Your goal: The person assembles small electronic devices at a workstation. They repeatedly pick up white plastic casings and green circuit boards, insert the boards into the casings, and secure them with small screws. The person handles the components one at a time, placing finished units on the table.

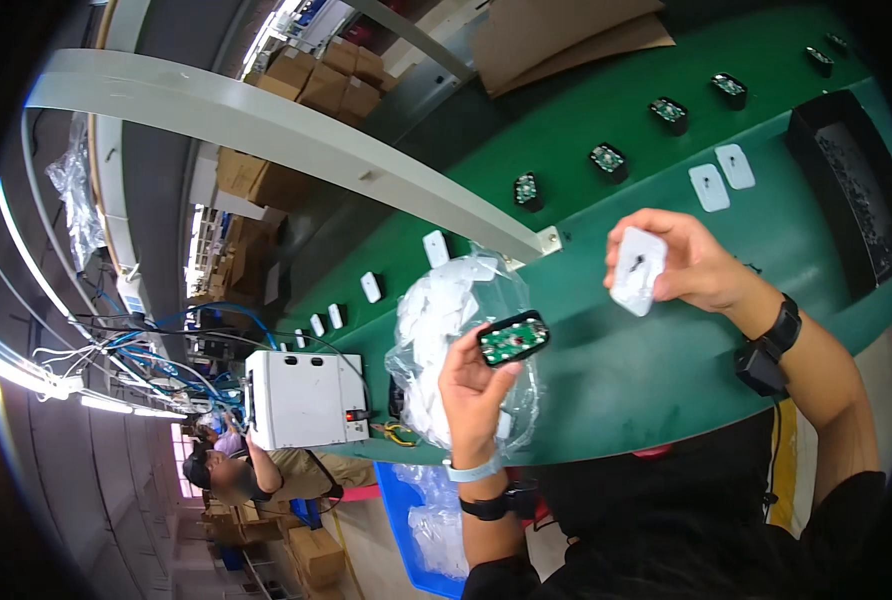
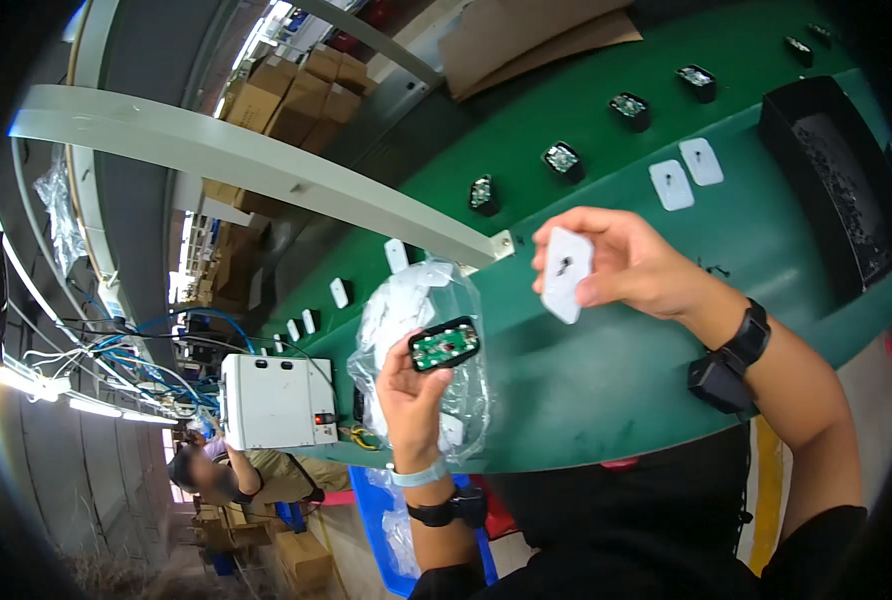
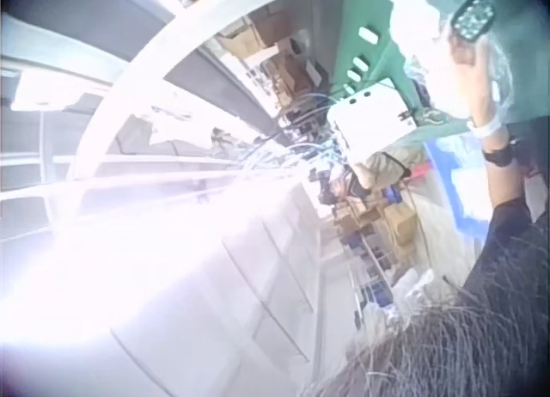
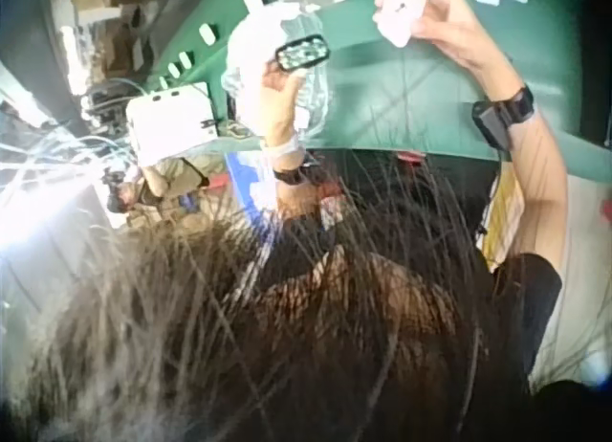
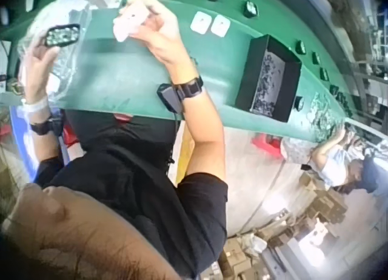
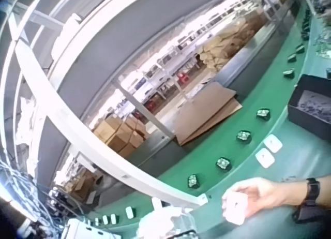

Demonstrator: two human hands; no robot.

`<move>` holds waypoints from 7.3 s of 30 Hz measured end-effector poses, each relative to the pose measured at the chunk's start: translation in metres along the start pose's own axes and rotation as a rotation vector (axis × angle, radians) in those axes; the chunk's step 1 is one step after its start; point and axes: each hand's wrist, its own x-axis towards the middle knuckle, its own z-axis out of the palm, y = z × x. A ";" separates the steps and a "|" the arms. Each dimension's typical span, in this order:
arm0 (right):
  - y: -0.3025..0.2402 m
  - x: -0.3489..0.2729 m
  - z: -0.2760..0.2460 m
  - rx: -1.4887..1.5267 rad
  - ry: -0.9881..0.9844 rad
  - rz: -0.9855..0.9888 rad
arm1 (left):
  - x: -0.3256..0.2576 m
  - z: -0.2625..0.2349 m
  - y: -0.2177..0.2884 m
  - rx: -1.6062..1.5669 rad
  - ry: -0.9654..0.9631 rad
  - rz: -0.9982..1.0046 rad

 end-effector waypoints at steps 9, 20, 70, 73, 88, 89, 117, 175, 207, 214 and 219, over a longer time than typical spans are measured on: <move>0.013 -0.005 0.009 -0.342 -0.032 0.048 | -0.014 0.055 -0.043 -0.199 -0.111 0.000; 0.021 -0.006 0.015 -0.436 -0.018 0.103 | -0.003 0.072 -0.032 -0.050 -0.146 0.001; 0.019 -0.010 0.024 -0.660 -0.025 0.096 | -0.018 0.098 -0.026 -0.052 0.037 -0.120; 0.023 -0.010 0.022 -0.645 -0.049 0.088 | -0.023 0.098 -0.023 0.090 0.127 -0.113; 0.027 -0.011 0.022 -0.353 -0.083 0.195 | -0.028 0.099 -0.014 0.141 0.102 -0.084; 0.028 -0.011 0.022 -0.350 -0.083 0.175 | -0.028 0.100 -0.014 0.153 0.099 -0.076; 0.047 -0.012 0.022 -0.244 0.113 0.181 | -0.029 0.116 -0.031 1.043 0.335 0.603; -0.053 -0.007 0.008 -1.091 -0.094 -0.205 | 0.115 -0.052 -0.055 1.639 -0.040 0.590; -0.070 -0.072 -0.014 -1.622 0.314 0.011 | 0.065 0.137 -0.084 -0.388 -0.167 -0.126; -0.016 0.017 -0.014 -1.707 -0.050 -0.351 | 0.062 0.139 -0.079 -0.359 -0.123 -0.095; -0.004 0.015 -0.019 -1.741 -0.065 -0.432 | 0.060 0.142 -0.077 -0.290 -0.063 -0.060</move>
